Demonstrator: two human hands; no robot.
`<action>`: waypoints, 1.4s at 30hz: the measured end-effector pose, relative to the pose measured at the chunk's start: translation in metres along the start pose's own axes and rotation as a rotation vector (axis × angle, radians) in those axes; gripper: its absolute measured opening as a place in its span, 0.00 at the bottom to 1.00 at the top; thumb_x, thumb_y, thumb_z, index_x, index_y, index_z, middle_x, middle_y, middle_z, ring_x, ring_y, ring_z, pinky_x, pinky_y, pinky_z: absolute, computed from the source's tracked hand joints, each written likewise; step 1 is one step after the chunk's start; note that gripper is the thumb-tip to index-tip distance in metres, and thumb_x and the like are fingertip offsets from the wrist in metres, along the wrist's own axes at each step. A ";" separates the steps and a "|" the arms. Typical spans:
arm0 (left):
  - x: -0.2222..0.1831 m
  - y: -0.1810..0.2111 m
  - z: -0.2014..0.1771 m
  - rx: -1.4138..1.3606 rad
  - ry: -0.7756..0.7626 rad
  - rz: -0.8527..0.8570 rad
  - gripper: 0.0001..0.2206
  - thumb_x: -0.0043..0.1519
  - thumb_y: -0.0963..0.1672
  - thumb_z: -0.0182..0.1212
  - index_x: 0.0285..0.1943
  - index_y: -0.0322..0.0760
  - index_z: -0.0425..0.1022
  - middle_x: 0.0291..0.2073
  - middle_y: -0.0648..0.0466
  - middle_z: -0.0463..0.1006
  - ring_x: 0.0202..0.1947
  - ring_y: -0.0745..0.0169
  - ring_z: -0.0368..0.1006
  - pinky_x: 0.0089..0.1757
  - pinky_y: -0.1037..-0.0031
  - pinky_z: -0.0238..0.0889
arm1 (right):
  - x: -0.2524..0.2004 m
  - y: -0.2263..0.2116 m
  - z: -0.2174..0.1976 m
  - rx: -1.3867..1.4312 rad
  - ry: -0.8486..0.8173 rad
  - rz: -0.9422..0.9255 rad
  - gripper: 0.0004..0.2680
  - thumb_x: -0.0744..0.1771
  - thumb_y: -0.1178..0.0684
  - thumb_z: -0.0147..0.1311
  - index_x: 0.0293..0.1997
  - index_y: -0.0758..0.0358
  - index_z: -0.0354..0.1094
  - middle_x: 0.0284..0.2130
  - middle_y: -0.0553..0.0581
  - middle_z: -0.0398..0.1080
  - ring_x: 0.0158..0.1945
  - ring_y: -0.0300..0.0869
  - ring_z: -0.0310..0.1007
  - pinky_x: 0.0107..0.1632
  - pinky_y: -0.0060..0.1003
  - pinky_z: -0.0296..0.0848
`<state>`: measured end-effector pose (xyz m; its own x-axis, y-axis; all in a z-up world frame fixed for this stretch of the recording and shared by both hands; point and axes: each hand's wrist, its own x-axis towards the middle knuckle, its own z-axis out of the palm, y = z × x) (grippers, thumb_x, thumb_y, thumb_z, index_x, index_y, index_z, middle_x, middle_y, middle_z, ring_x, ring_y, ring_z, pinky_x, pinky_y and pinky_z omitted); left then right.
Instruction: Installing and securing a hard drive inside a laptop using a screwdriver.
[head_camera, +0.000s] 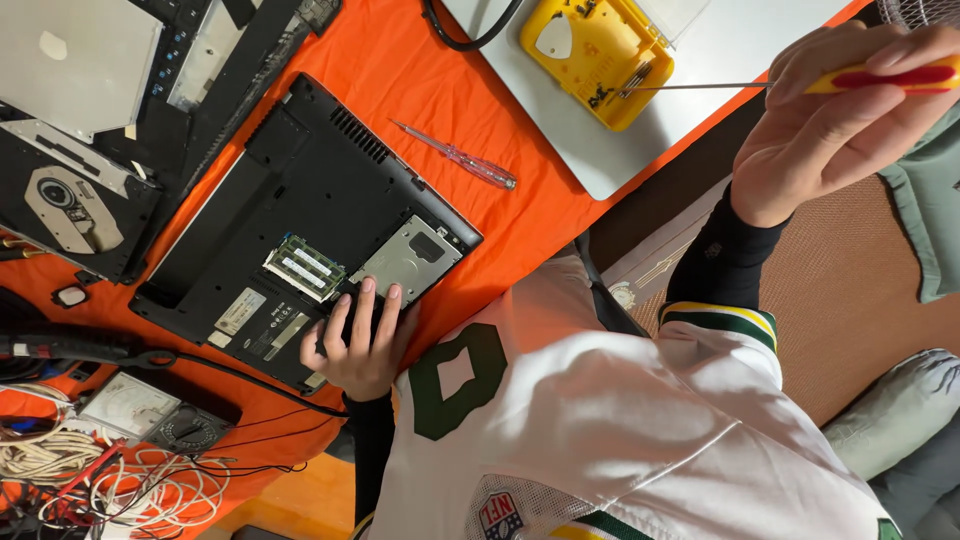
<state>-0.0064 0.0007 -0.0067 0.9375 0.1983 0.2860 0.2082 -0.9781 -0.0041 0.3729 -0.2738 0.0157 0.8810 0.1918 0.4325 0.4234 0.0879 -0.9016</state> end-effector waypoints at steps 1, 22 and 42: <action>0.000 0.000 0.000 0.001 0.000 0.002 0.19 0.63 0.56 0.69 0.61 0.57 0.82 0.60 0.65 0.78 0.55 0.63 0.70 0.56 0.61 0.52 | -0.001 0.001 0.001 0.001 0.002 0.000 0.09 0.77 0.47 0.39 0.54 0.63 0.52 0.30 0.64 0.61 0.23 0.44 0.56 0.27 0.36 0.58; 0.000 -0.001 0.003 0.005 0.011 0.003 0.18 0.64 0.57 0.72 0.59 0.57 0.83 0.59 0.65 0.79 0.55 0.62 0.69 0.56 0.61 0.53 | 0.014 0.002 0.015 -0.080 -0.106 -0.061 0.07 0.77 0.49 0.36 0.55 0.61 0.52 0.27 0.66 0.61 0.22 0.43 0.59 0.27 0.33 0.58; -0.002 0.000 0.002 0.005 -0.008 -0.016 0.19 0.64 0.57 0.72 0.61 0.59 0.82 0.59 0.66 0.79 0.55 0.63 0.69 0.56 0.61 0.53 | 0.002 0.010 0.001 0.004 0.004 -0.035 0.08 0.77 0.48 0.36 0.55 0.62 0.53 0.35 0.67 0.63 0.25 0.45 0.57 0.29 0.37 0.57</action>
<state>-0.0073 0.0000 -0.0088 0.9362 0.2147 0.2783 0.2248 -0.9744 -0.0044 0.3787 -0.2714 0.0071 0.8664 0.1847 0.4639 0.4533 0.0985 -0.8859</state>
